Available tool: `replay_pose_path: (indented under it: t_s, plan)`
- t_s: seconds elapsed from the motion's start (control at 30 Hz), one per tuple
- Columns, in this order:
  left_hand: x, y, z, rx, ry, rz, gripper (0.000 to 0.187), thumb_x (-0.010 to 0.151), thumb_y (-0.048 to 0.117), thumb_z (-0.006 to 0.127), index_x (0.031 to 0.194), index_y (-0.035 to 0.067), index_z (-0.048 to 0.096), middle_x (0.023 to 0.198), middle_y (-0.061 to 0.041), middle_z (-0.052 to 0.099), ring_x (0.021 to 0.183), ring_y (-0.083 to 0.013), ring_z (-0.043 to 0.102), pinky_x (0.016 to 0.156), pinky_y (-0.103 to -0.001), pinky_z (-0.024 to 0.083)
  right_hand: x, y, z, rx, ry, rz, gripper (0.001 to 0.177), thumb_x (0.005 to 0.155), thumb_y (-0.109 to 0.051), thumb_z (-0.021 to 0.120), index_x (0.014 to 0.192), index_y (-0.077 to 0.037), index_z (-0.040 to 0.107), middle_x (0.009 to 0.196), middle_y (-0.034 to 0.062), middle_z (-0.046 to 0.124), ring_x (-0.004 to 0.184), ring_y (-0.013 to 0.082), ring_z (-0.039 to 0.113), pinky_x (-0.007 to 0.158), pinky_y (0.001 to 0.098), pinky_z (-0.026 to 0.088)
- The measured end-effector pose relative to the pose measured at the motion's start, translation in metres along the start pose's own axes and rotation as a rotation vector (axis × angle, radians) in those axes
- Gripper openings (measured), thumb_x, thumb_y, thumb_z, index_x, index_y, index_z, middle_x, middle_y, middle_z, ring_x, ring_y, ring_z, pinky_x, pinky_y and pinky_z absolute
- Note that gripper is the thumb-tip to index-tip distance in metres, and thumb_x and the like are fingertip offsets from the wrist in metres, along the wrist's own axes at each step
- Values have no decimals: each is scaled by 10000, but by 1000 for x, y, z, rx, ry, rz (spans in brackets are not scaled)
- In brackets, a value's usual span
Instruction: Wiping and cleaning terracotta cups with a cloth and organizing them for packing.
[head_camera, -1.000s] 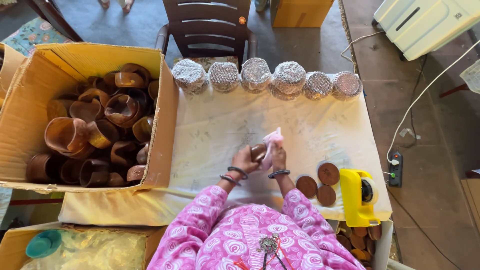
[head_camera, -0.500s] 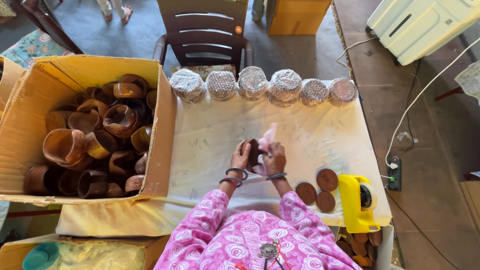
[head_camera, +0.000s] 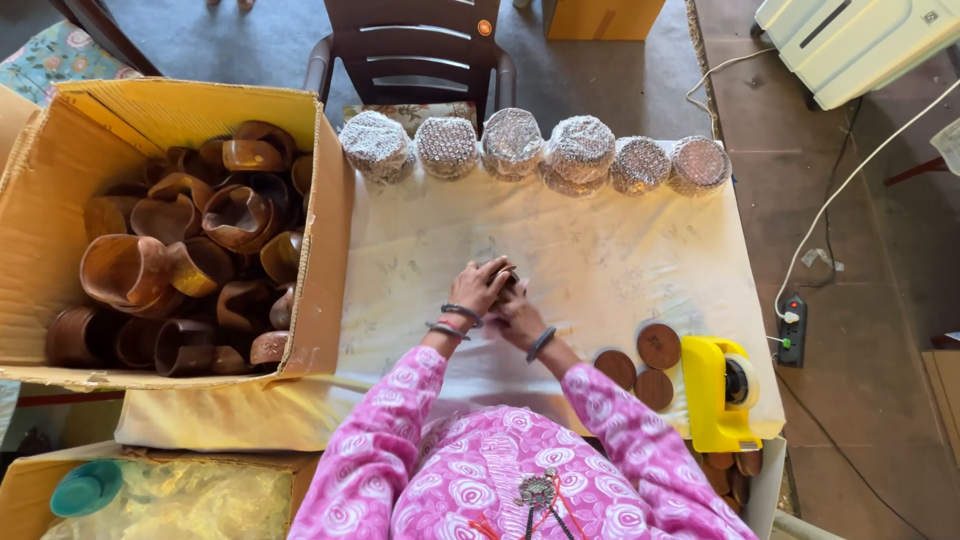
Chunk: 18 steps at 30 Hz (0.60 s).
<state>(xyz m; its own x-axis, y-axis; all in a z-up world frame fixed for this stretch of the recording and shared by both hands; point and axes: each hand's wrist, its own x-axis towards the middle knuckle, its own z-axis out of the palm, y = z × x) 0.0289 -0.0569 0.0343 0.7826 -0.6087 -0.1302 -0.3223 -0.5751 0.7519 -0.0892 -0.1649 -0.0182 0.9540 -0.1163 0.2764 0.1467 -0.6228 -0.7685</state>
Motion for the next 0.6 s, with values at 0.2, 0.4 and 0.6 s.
replay_pose_path:
  t_s: [0.2, 0.4, 0.6]
  plan:
    - [14, 6, 5, 288, -12, 225, 380, 998, 491, 600, 1329, 309, 643, 1115, -203, 650, 1007, -386, 664, 812, -480, 564, 14, 27, -19, -632, 120, -72, 247, 892, -219, 716, 1088, -78, 765, 1359, 54, 628, 1300, 254, 539, 947, 436, 454]
    - [12, -13, 21, 197, -5, 460, 490, 967, 430, 610, 1438, 308, 548, 1316, -238, 555, 1080, -447, 599, 920, -499, 533, -2, 28, 12, -827, 61, -16, 257, 842, -165, 658, 1074, -97, 745, 1270, 74, 633, 1292, 288, 484, 1010, 489, 438]
    - [13, -22, 20, 161, -53, 331, 509, 996, 420, 574, 1496, 348, 509, 1382, -248, 515, 1124, -467, 592, 948, -507, 525, -28, 76, 67, -304, -64, 483, 547, 824, -138, 653, 1367, -93, 606, 1318, 153, 572, 1195, 380, 483, 975, 486, 470]
